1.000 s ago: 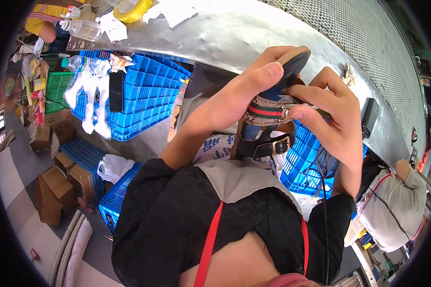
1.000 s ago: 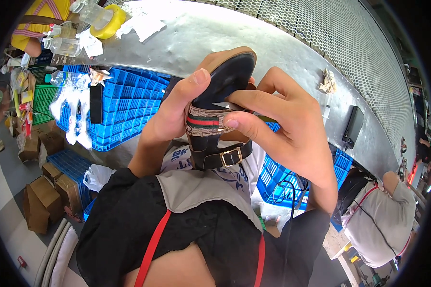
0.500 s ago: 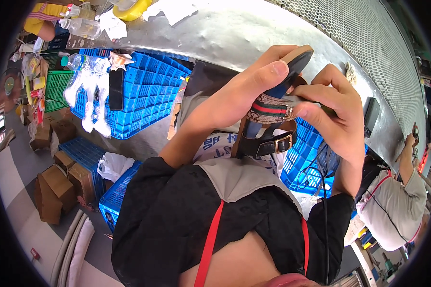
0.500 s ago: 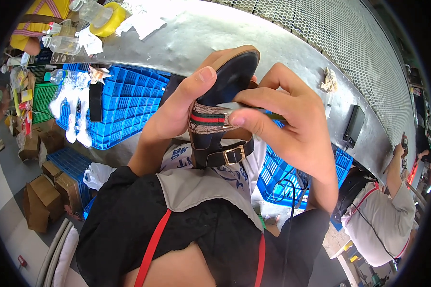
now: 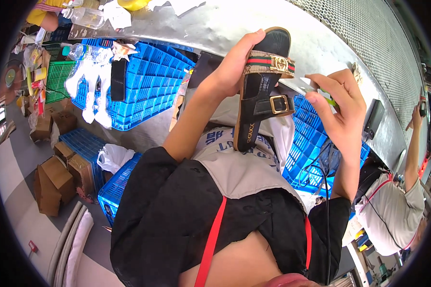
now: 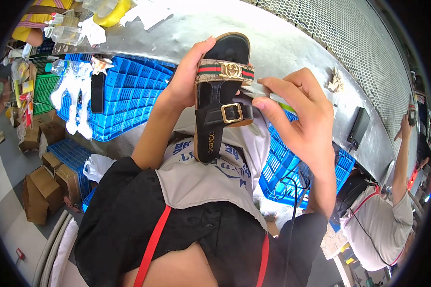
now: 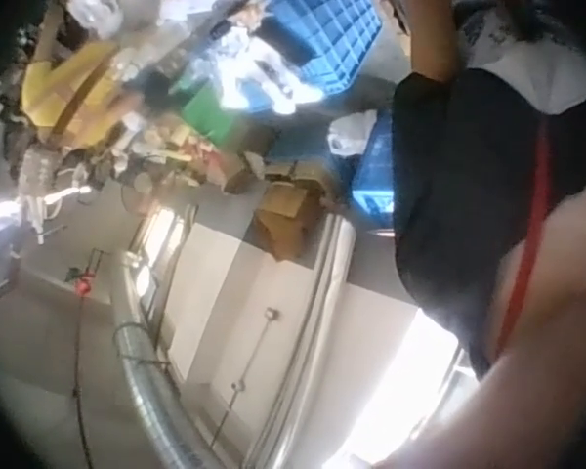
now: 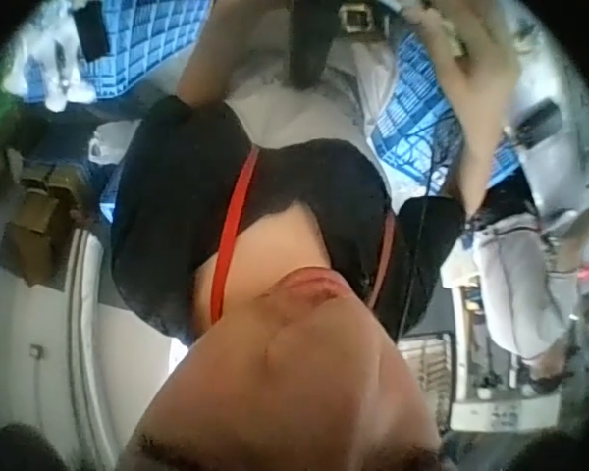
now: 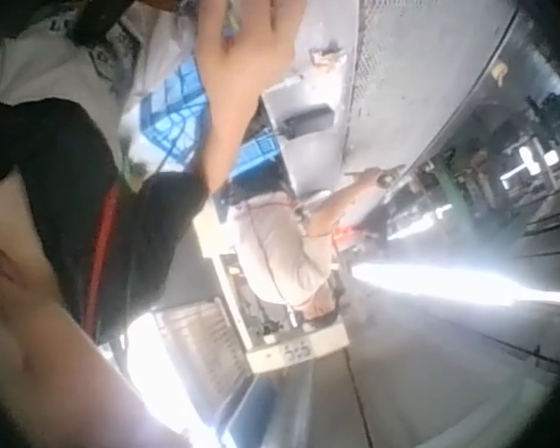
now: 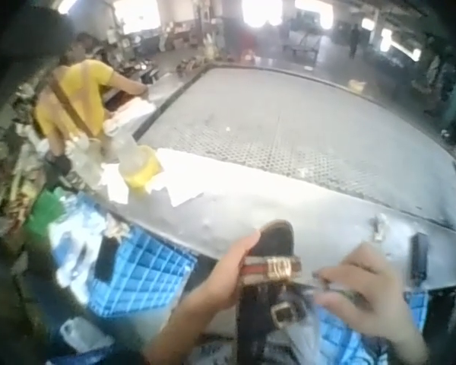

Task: Clean and mark finished sandals for quality control before packaging.

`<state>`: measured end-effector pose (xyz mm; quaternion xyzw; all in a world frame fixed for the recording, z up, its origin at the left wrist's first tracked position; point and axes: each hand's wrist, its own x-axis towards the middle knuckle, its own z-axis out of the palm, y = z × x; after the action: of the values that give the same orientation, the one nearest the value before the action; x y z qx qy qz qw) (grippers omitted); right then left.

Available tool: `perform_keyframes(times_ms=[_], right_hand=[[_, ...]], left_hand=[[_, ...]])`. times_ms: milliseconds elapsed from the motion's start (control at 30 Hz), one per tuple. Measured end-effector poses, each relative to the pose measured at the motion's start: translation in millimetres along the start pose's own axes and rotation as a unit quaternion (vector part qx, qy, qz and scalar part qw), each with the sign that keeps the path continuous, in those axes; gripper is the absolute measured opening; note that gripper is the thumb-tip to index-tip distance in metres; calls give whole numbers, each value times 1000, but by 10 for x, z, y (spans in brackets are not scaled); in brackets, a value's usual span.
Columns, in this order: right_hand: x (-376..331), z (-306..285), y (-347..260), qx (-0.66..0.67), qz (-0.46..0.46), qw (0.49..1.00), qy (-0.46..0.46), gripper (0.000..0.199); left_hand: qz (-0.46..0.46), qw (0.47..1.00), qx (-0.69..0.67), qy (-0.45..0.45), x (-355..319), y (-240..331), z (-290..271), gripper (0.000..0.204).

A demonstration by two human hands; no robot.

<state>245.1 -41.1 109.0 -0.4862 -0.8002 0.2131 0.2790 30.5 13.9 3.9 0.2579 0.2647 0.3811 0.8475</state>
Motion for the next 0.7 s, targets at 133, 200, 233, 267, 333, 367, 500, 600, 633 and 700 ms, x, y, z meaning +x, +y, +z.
perform_keyframes(times_ms=[133,200,233,267,333,367,500,600,633,700], right_hand=[[-8,140,162,-49,-48,997,32,31],[3,196,184,-128,-79,988,28,35],[15,239,208,-128,-78,988,28,35],[33,285,235,-148,-109,982,44,37],[80,337,258,-168,-139,974,60,38],[103,353,261,-166,-149,972,71,38],[172,370,243,-132,-166,972,96,40],[202,356,203,-132,-182,971,79,39],[206,342,200,-133,-182,971,78,39],[211,312,192,-152,-197,966,73,39]], left_hand=[[-15,997,-64,-32,44,-54,-147,59],[-11,996,-86,-26,62,-66,-124,58],[-7,994,-106,-19,64,-56,-95,56],[-8,994,-106,-19,63,-47,-51,56],[8,995,-86,54,50,-20,41,54],[9,995,-87,55,54,-14,48,54],[-5,991,-127,-30,113,-28,-33,50],[-19,992,-115,-54,136,-21,71,48],[-28,997,-71,-16,137,-18,122,47],[-41,996,-75,-34,152,-44,125,47]])
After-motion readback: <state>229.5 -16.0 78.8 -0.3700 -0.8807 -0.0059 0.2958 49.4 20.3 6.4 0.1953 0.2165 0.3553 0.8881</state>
